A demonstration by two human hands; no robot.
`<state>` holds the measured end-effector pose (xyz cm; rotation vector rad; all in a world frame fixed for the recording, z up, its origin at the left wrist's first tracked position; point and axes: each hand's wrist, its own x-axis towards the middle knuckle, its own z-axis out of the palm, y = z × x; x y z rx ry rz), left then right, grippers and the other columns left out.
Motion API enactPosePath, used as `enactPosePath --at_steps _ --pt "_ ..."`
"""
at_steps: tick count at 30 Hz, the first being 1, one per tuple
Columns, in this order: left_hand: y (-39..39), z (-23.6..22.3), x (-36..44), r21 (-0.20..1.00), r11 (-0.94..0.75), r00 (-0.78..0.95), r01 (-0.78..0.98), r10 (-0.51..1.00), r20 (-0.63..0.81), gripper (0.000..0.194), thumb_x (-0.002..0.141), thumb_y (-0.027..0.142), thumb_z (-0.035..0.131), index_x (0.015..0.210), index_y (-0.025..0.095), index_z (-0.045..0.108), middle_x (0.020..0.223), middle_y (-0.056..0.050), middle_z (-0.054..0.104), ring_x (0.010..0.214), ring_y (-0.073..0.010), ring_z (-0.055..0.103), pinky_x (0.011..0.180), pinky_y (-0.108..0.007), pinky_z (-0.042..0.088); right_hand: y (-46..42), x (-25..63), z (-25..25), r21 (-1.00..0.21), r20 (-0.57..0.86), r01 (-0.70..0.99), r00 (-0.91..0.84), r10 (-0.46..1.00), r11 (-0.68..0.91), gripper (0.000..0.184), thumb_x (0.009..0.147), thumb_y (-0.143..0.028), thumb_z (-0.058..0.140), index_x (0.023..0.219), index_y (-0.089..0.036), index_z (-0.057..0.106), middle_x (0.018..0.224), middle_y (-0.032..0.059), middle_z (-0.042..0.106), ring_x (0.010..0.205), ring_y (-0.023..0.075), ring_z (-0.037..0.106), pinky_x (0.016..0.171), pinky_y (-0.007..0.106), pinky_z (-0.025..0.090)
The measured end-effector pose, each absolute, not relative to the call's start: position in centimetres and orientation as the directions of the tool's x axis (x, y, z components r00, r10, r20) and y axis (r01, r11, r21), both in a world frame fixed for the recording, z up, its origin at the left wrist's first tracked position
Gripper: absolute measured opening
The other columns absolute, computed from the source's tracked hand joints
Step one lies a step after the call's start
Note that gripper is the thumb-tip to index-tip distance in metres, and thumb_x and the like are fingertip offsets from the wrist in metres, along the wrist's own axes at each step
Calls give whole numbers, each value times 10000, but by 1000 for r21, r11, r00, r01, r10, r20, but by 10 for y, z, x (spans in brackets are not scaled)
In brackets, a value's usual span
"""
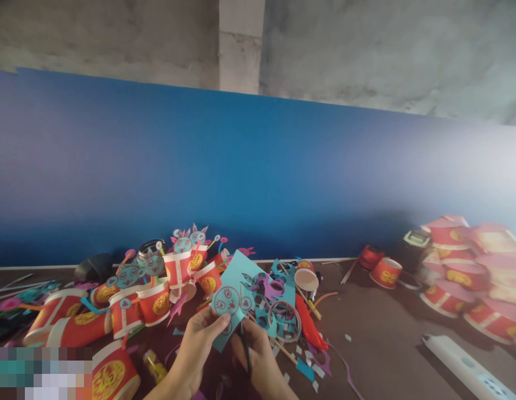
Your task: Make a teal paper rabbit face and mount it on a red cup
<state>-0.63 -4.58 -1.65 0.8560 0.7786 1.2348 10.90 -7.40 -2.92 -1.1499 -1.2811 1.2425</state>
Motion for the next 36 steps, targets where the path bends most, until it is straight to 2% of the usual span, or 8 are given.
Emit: enactPosePath --at_steps 7,14,17,24,29,33,36 --pt "-48 -24 -6 883 162 211 -442 975 -73 232 643 329 736 740 122 699 636 -47 673 569 -150 570 600 -258 437 -74 110 -32 -999 19 -38 -56 998 17 401 664 -506 708 824 -146 633 448 -52 476 411 64 376 397 165 317" --pt "-49 -22 -5 888 168 210 -428 974 -83 243 626 324 746 738 112 705 629 -53 673 583 -151 574 583 -241 431 -75 110 -33 -998 26 -52 -33 999 24 413 657 -488 722 891 -157 646 453 -48 490 401 65 373 382 167 313" --pt "-49 -22 -5 887 170 218 -429 973 -81 252 620 325 750 743 111 704 645 -59 676 608 -162 585 624 -258 442 -74 110 -33 -998 42 -52 -19 999 41 411 637 -473 736 882 -154 653 446 -45 495 395 73 387 373 175 307" --pt "-45 -28 -4 877 173 235 -447 969 -71 241 633 346 743 726 127 701 621 -45 665 545 -152 565 585 -264 436 -72 108 -31 -999 -16 -40 5 1000 -16 335 622 -408 704 796 -129 641 383 -83 413 345 63 372 356 173 283" --pt "-44 -27 -5 873 167 201 -458 976 -82 254 596 332 770 735 128 710 652 -47 682 626 -162 593 651 -256 437 -69 110 -35 -1000 21 -9 -6 1000 21 260 653 -376 650 765 -145 610 358 -113 338 308 51 333 340 164 238" --pt "-43 -29 -6 862 156 173 -483 982 -81 231 598 321 775 709 137 690 671 -39 675 658 -158 594 682 -254 435 -67 113 -37 -999 20 27 -21 1000 20 258 689 -409 615 656 -165 537 359 -86 414 313 53 354 348 169 238" --pt "-41 -28 -9 849 138 152 -510 986 -69 201 632 314 756 703 148 669 709 -37 674 672 -152 591 697 -258 437 -69 118 -35 -999 -18 32 -115 993 -15 255 676 -398 637 667 -164 536 398 -56 498 341 65 407 372 173 267"
